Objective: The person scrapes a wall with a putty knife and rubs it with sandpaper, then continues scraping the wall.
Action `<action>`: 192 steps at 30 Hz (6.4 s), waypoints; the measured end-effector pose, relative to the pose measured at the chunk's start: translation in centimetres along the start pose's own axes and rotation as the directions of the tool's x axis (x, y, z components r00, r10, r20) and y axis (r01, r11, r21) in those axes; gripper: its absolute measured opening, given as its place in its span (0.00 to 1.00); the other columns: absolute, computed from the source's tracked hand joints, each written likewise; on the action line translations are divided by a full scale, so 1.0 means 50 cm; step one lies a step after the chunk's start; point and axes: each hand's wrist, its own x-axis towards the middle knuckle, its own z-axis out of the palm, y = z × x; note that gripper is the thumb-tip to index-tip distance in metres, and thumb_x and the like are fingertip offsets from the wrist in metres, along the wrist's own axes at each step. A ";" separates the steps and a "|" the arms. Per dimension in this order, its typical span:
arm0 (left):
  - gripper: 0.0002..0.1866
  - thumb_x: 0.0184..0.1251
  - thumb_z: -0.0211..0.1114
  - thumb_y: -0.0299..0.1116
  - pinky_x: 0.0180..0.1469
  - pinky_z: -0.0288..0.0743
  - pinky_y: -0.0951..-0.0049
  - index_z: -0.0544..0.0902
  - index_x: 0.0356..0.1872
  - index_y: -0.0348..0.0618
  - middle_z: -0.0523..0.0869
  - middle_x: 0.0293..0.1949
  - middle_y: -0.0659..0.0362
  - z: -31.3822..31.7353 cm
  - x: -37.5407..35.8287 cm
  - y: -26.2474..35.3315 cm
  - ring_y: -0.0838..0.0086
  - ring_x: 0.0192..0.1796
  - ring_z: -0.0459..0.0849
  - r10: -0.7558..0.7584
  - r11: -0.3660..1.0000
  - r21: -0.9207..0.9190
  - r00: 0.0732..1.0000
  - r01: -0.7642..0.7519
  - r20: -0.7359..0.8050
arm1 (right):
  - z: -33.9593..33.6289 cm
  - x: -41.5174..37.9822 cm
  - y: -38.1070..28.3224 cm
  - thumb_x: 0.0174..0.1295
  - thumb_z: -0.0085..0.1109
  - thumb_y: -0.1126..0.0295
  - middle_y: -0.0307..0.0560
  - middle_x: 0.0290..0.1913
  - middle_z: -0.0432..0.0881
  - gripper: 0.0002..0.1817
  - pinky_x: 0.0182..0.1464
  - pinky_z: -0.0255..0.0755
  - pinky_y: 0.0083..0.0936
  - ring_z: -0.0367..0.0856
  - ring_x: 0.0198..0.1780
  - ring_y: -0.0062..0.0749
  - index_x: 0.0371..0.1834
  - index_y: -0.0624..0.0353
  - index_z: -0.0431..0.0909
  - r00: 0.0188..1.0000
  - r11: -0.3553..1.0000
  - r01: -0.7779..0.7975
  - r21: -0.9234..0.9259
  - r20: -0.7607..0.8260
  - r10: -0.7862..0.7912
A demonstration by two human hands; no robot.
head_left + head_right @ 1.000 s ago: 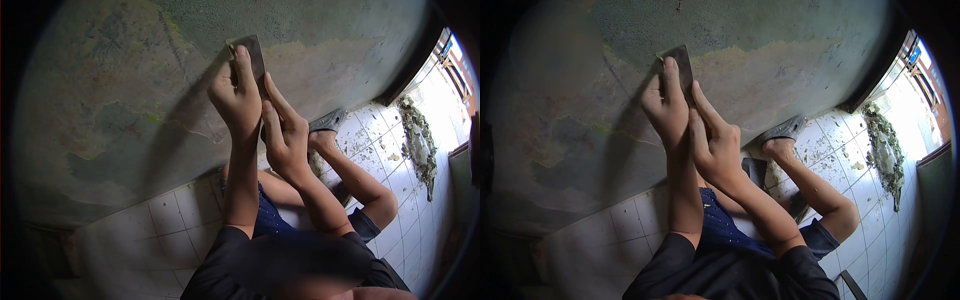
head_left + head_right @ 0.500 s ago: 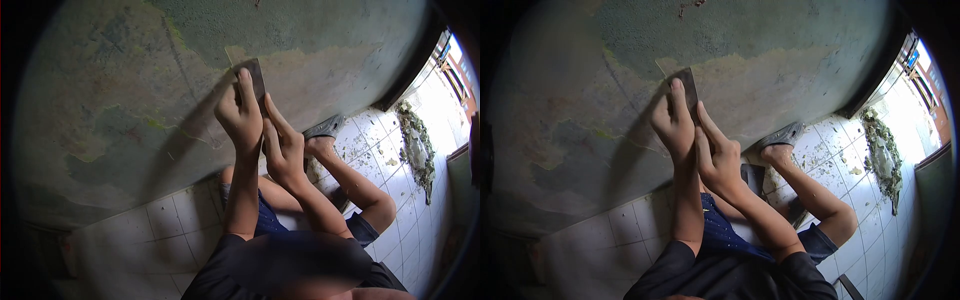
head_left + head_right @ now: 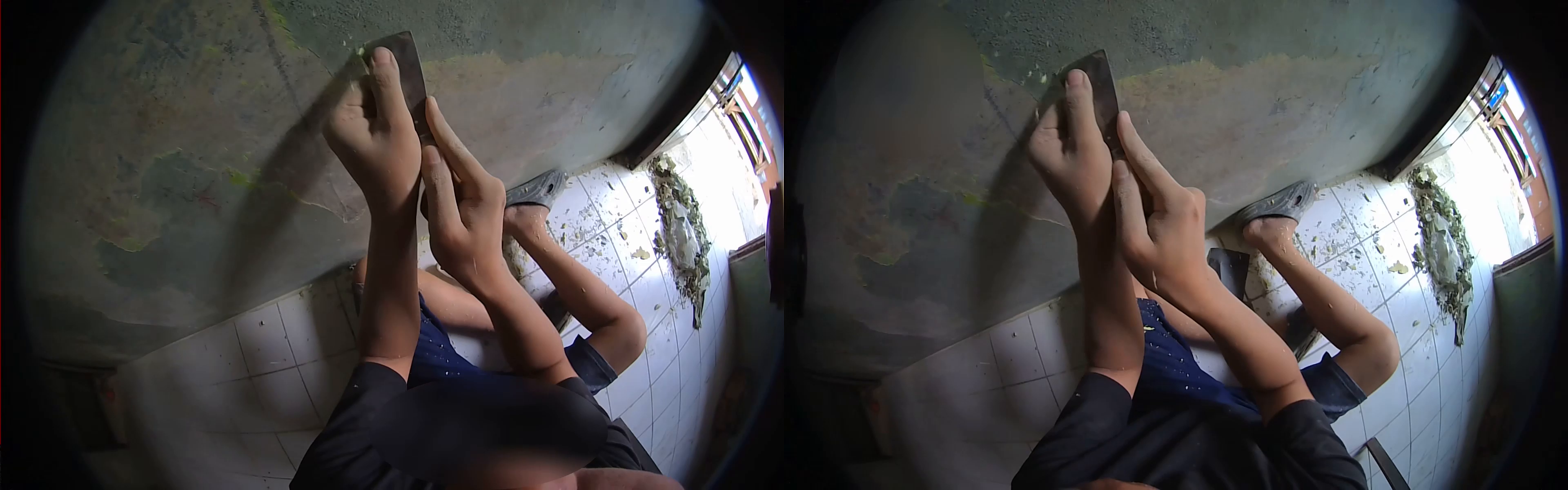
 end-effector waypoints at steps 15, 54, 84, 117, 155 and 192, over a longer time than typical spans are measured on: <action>0.26 0.80 0.64 0.38 0.24 0.61 0.71 0.75 0.19 0.35 0.73 0.15 0.66 -0.020 -0.030 -0.042 0.85 0.22 0.67 0.098 0.994 0.049 0.994 -0.095 -0.056 | 0.014 -0.029 0.073 0.72 0.54 0.75 0.65 0.29 0.80 0.26 0.36 0.74 0.21 0.77 0.31 0.15 0.74 0.66 0.72 0.990 0.989 0.139 0.057 -0.045 -0.137; 0.26 0.80 0.65 0.42 0.25 0.65 0.74 0.79 0.20 0.33 0.77 0.17 0.67 -0.042 -0.018 -0.008 0.86 0.23 0.71 -0.102 0.995 -0.023 0.987 0.099 -0.123 | 0.014 -0.031 0.030 0.73 0.53 0.73 0.65 0.38 0.88 0.27 0.46 0.75 0.21 0.79 0.42 0.17 0.75 0.67 0.70 0.994 0.988 -0.043 0.150 0.104 0.027; 0.27 0.84 0.56 0.52 0.37 0.73 0.71 0.81 0.33 0.37 0.81 0.25 0.62 -0.099 -0.267 -0.097 0.81 0.32 0.78 -0.671 0.734 0.577 0.513 0.358 0.535 | -0.075 -0.202 0.236 0.85 0.38 0.55 0.34 0.28 0.73 0.29 0.27 0.61 0.18 0.66 0.25 0.14 0.81 0.60 0.62 0.941 0.926 -0.291 0.240 -0.104 0.322; 0.42 0.87 0.30 0.61 0.26 0.71 0.70 0.79 0.26 0.38 0.80 0.18 0.59 -0.123 -0.456 0.003 0.74 0.22 0.80 -0.460 0.855 0.349 0.871 0.382 0.174 | -0.159 -0.213 0.166 0.80 0.56 0.62 0.42 0.39 0.84 0.16 0.41 0.75 0.24 0.77 0.38 0.19 0.53 0.68 0.77 0.909 0.866 -0.286 0.410 0.403 0.109; 0.36 0.88 0.35 0.56 0.30 0.75 0.74 0.78 0.29 0.37 0.82 0.23 0.56 -0.232 -0.428 -0.125 0.73 0.21 0.81 -0.569 0.821 0.132 0.782 0.555 0.255 | -0.064 0.185 -0.116 0.72 0.55 0.69 0.73 0.33 0.81 0.19 0.38 0.79 0.41 0.87 0.38 0.65 0.62 0.67 0.81 0.832 0.805 0.391 -0.446 -0.202 -0.516; 0.25 0.86 0.51 0.52 0.50 0.76 0.71 0.82 0.42 0.37 0.85 0.41 0.57 -0.189 -0.388 -0.166 0.77 0.46 0.82 -0.665 0.733 0.045 0.701 0.679 0.257 | -0.107 -0.213 0.215 0.73 0.62 0.69 0.68 0.37 0.87 0.16 0.38 0.77 0.30 0.84 0.28 0.34 0.55 0.72 0.82 0.954 0.973 -0.213 -0.085 0.197 0.226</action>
